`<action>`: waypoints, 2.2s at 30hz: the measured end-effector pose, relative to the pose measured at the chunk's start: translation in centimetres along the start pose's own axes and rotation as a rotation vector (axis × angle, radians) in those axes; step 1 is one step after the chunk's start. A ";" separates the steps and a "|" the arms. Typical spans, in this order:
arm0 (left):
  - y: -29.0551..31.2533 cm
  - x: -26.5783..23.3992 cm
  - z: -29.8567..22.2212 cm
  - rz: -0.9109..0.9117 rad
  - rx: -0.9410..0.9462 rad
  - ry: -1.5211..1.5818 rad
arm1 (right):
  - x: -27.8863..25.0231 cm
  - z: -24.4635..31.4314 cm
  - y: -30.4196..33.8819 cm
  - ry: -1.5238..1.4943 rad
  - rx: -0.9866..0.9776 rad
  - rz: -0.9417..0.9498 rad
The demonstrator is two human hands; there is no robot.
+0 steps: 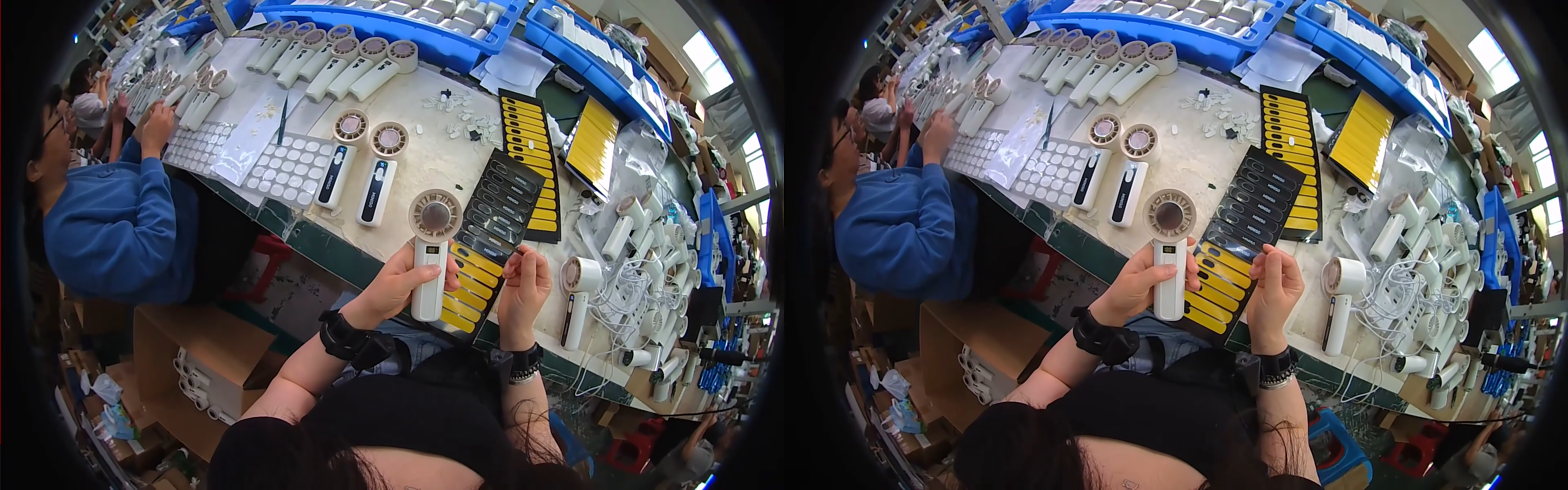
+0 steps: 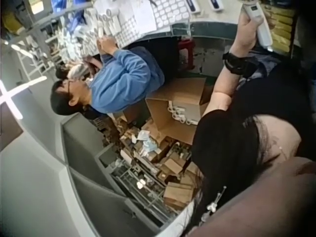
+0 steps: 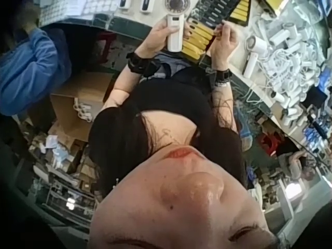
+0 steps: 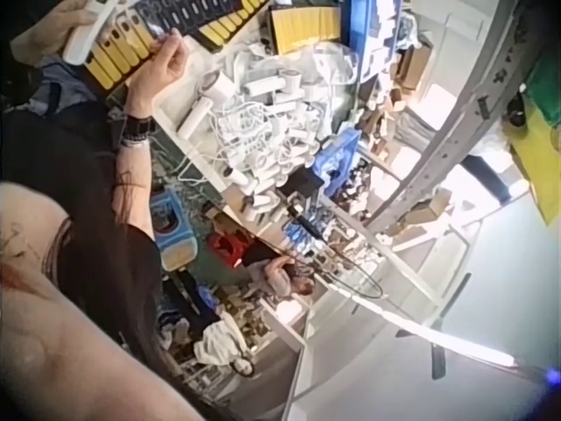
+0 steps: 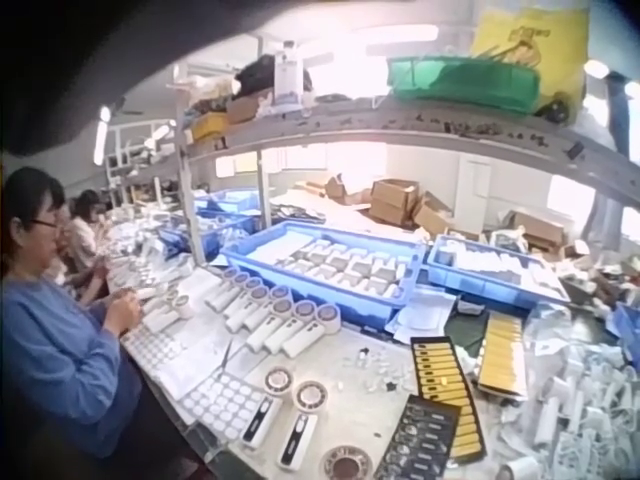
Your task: The person tests a handheld fan by pressing its button, peels a sticker from a sheet, and applies it to the fan. They then peel a label from a strip, press it onto the fan handle, and place the fan onto the table.
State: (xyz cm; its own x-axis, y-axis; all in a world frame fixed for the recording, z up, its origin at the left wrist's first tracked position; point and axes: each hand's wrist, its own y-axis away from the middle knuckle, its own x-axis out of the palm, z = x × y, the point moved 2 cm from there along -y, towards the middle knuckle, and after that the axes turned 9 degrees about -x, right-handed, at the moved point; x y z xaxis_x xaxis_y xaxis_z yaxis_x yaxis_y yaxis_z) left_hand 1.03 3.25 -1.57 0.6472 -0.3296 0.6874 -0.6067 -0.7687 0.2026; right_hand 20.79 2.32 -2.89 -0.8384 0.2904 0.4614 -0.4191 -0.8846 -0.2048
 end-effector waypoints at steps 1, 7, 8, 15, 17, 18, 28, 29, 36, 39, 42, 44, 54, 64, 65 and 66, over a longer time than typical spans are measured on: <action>0.0 0.0 0.0 0.001 -0.001 0.000 | 0.0 0.0 0.0 0.001 0.001 0.002; -0.3 0.2 0.2 0.005 0.001 0.002 | -0.2 0.2 -0.3 0.000 0.002 0.012; -0.4 0.2 0.2 0.007 -0.002 0.004 | -0.2 0.4 -0.4 -0.001 0.002 0.016; -0.5 0.4 0.0 0.029 0.047 0.050 | -0.1 0.5 -0.3 0.026 -0.023 0.019; -0.3 0.3 -0.3 0.021 0.046 0.029 | 0.0 0.3 -0.2 0.042 -0.030 0.042; -0.2 0.2 -0.5 0.011 0.045 0.015 | 0.2 0.0 0.1 0.023 -0.027 0.037; 0.1 1.2 -2.2 0.104 0.114 -0.027 | 0.2 0.1 0.1 -0.005 -0.027 0.013; 0.1 1.2 -2.1 0.110 0.121 -0.039 | 0.2 0.1 0.1 -0.013 -0.027 0.013; -0.5 1.3 -1.5 0.109 0.104 -0.060 | -0.3 0.3 -0.3 -0.009 -0.008 -0.002; -0.5 1.3 -1.6 0.080 0.082 -0.040 | -0.1 0.4 -0.3 -0.030 -0.001 -0.014; -0.7 1.0 -1.4 0.072 0.082 0.004 | 0.0 0.3 -0.3 -0.033 0.000 -0.014; -0.7 0.9 -1.4 0.074 0.074 0.003 | 0.0 0.3 -0.4 -0.022 -0.003 0.003; -0.5 0.7 -1.3 0.064 0.031 0.023 | 0.0 0.4 -0.3 -0.023 -0.002 -0.012; -0.7 0.6 -1.1 0.029 0.042 0.014 | -0.4 0.2 -0.4 -0.026 -0.018 0.013; -0.8 0.5 -0.9 0.026 0.040 0.007 | -0.5 0.3 -0.3 -0.026 -0.018 0.009; -0.8 0.4 -0.8 0.021 0.038 -0.001 | -0.5 0.2 -0.3 -0.027 -0.016 0.011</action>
State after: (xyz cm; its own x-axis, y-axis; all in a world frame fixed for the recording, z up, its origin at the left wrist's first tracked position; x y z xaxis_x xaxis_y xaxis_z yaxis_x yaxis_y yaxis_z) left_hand 1.41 4.17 -0.85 0.6351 -0.3459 0.6907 -0.6017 -0.7822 0.1616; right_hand 21.39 2.39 -2.83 -0.8333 0.2709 0.4820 -0.4160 -0.8814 -0.2238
